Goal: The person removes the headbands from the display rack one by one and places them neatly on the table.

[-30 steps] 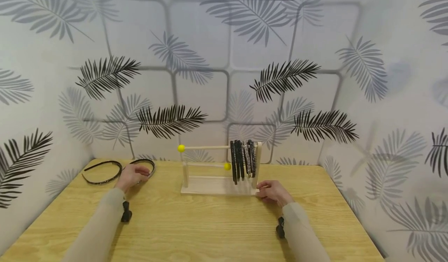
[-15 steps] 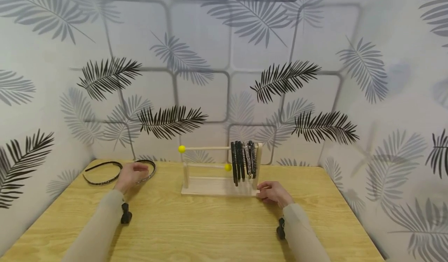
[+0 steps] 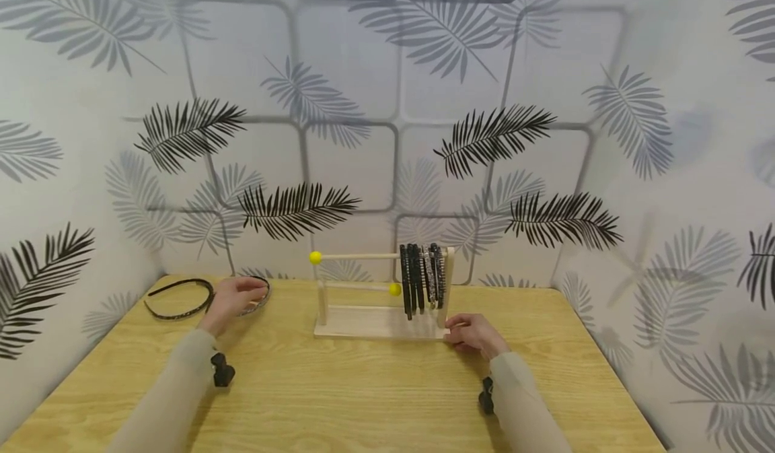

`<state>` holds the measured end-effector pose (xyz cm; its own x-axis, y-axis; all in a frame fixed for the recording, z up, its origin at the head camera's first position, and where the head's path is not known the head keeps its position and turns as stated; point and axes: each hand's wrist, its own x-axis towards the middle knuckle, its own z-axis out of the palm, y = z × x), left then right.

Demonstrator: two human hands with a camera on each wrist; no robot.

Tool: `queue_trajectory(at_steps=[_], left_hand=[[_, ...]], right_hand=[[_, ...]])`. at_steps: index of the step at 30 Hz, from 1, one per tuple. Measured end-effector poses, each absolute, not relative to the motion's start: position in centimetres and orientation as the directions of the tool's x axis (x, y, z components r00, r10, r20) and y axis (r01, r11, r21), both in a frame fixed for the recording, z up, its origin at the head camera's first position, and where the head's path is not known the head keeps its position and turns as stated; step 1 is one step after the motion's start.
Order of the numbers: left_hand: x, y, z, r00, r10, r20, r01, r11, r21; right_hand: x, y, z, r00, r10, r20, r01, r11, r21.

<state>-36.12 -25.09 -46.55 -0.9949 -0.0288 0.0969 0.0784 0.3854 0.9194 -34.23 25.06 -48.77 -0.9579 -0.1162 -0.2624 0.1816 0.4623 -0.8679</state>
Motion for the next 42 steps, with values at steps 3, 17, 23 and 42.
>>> queue_trajectory(at_steps=[3,17,23,42], left_hand=[[-35.9,-24.2,-46.2,-0.997,-0.012,0.08,0.072,0.343,0.937],[-34.7,-22.1,-43.5,-0.997,0.009,0.073,0.072,0.296,0.952],[-34.1,-20.7,-42.4,-0.996,0.014,0.087,0.087,0.239,0.967],[-33.1,-17.0,-42.0,-0.992,0.091,0.091,0.102,0.125,0.987]], right_hand=[[-34.3,25.3,-48.8,-0.958,-0.108,-0.265,0.19,0.454,-0.87],[-34.6,25.2,-49.1,-0.96,-0.104,-0.26,0.189,0.446,-0.875],[-34.7,25.1,-48.8,-0.96,-0.101,-0.261,0.192,0.442,-0.876],[-34.6,25.3,-49.1,-0.961,-0.115,-0.254,0.18,0.439,-0.88]])
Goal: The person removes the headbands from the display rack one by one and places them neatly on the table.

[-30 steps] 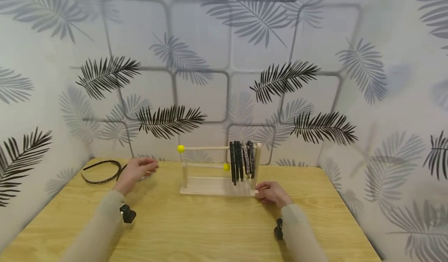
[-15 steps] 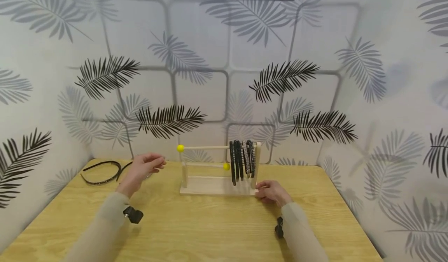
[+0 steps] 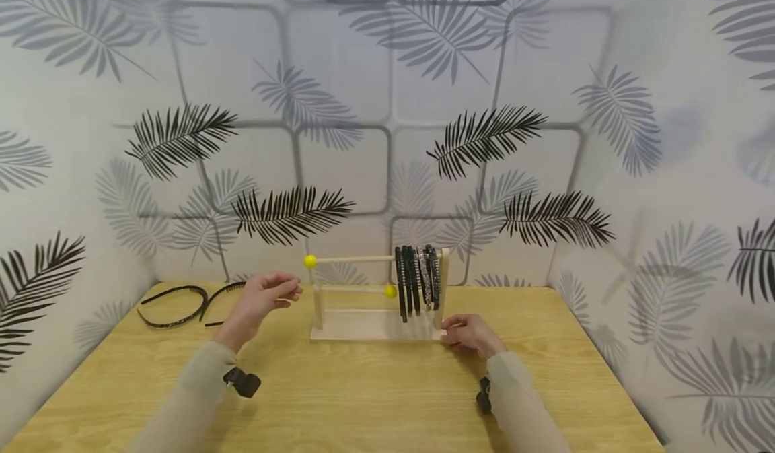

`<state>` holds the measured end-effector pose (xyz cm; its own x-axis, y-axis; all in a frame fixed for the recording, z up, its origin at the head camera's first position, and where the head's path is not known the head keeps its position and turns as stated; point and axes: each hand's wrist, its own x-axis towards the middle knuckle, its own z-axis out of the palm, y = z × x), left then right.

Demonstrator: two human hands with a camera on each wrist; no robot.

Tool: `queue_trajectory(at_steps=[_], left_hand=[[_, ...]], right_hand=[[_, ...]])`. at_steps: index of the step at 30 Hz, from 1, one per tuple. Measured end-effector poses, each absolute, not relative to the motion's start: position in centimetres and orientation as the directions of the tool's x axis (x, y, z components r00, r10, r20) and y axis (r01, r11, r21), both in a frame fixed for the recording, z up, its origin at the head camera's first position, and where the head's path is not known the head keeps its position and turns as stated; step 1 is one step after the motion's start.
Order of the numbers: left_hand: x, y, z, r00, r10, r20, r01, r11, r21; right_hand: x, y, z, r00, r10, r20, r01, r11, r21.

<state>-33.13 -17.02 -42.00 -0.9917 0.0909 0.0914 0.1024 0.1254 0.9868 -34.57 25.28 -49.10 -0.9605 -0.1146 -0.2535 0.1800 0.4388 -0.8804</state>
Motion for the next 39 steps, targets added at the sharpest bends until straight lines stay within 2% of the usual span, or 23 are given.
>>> queue_trajectory(at_steps=[23,39], left_hand=[[-33.2,-12.0,-42.9,-0.974,0.193,0.114,0.131,0.074,0.989],[-33.5,-8.8,-42.7,-0.972,0.213,0.103,0.114,0.037,0.993]], right_hand=[[-34.7,25.2,-49.1,-0.961,-0.113,-0.252,0.177,0.448,-0.876],[-34.6,25.4,-49.1,-0.96,-0.124,-0.252,0.172,0.45,-0.876]])
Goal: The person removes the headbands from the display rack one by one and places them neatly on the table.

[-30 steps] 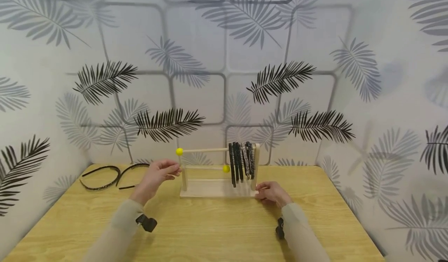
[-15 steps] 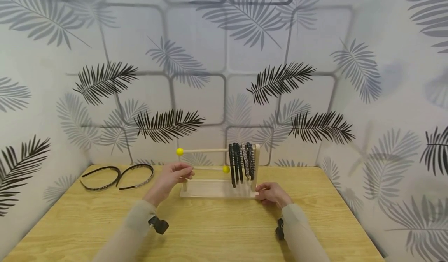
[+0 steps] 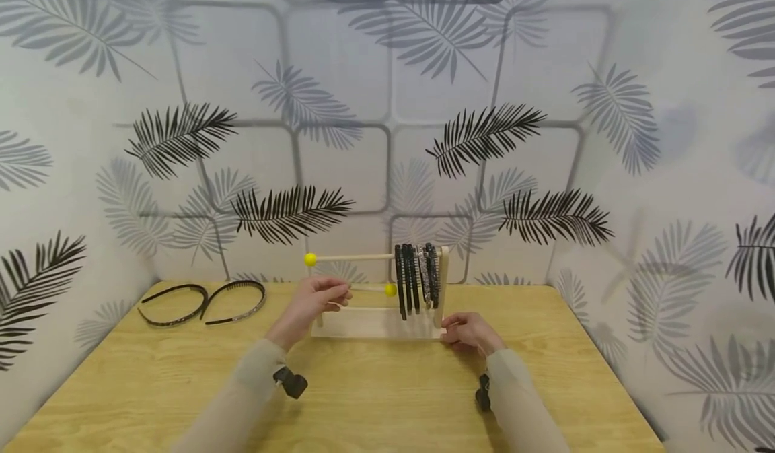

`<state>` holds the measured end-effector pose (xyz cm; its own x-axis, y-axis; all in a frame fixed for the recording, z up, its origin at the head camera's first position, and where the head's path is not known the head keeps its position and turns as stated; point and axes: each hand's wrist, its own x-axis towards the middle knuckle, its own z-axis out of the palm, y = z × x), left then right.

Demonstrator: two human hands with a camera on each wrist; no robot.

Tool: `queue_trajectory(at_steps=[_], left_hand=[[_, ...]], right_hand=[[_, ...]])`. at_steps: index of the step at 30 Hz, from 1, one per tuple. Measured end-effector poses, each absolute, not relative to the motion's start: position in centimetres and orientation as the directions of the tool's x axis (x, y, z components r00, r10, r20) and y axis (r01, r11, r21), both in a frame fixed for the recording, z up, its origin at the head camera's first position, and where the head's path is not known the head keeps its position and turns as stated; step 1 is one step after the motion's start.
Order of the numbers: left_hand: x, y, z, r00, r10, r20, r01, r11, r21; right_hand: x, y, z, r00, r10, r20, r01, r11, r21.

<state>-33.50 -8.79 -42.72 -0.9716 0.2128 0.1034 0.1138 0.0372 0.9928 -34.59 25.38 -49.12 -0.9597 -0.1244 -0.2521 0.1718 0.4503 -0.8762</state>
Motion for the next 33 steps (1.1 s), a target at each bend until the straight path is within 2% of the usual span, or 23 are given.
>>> queue_trajectory(at_steps=[15,25,33], left_hand=[[-33.7,-6.0,-41.7,-0.97,0.23,0.085,0.082,-0.019,0.996],[-34.2,-3.8,-42.1,-0.949,0.284,0.139,0.147,0.006,0.989],[-34.1,-2.4,-42.1,-0.943,0.278,0.184,0.181,-0.036,0.983]], right_hand=[[-34.6,25.4,-49.1,-0.957,-0.121,-0.263,0.183,0.452,-0.873],[-34.6,25.5,-49.2,-0.959,-0.14,-0.247,0.161,0.447,-0.88],[-34.5,25.4,-49.1,-0.957,-0.14,-0.254,0.167,0.452,-0.876]])
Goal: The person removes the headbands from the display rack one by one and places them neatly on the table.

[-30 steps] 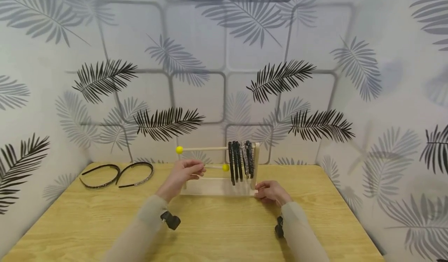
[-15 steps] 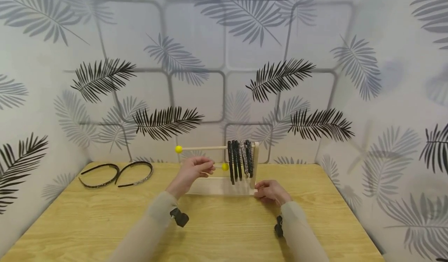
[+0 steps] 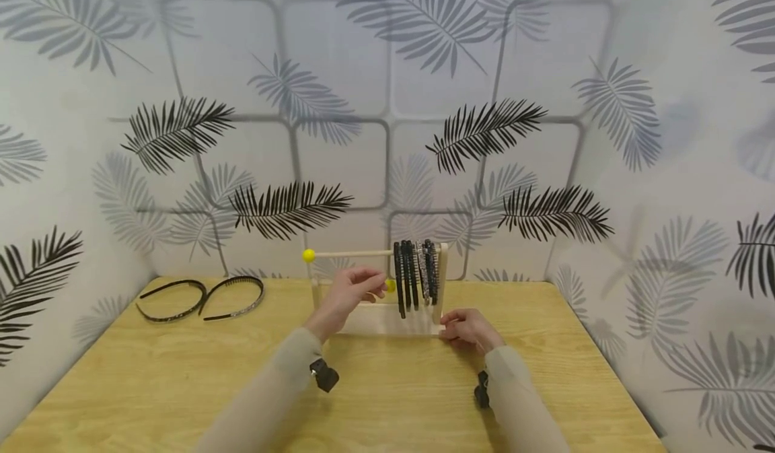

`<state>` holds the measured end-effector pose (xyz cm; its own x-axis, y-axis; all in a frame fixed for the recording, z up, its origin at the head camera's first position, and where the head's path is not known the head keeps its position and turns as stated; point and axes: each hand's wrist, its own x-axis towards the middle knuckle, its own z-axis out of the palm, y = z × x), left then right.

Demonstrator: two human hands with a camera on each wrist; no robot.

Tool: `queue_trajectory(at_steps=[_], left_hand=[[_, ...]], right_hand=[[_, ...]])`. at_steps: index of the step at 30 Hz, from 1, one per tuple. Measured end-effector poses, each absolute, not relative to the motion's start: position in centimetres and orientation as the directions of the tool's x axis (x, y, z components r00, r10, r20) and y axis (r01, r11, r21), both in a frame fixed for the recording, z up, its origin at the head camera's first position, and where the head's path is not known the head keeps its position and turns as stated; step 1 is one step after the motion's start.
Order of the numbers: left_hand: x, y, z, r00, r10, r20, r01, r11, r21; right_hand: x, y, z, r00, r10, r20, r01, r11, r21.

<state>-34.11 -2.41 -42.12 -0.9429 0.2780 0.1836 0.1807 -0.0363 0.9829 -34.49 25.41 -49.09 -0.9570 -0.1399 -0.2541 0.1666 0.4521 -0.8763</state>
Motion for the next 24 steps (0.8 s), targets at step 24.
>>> queue_trajectory(at_steps=[24], left_hand=[[-33.5,0.7,-41.5,-0.957,0.258,0.135,0.129,-0.042,0.991]], right_hand=[[-34.5,25.0,-49.1,-0.962,-0.112,-0.25,0.173,0.463,-0.87]])
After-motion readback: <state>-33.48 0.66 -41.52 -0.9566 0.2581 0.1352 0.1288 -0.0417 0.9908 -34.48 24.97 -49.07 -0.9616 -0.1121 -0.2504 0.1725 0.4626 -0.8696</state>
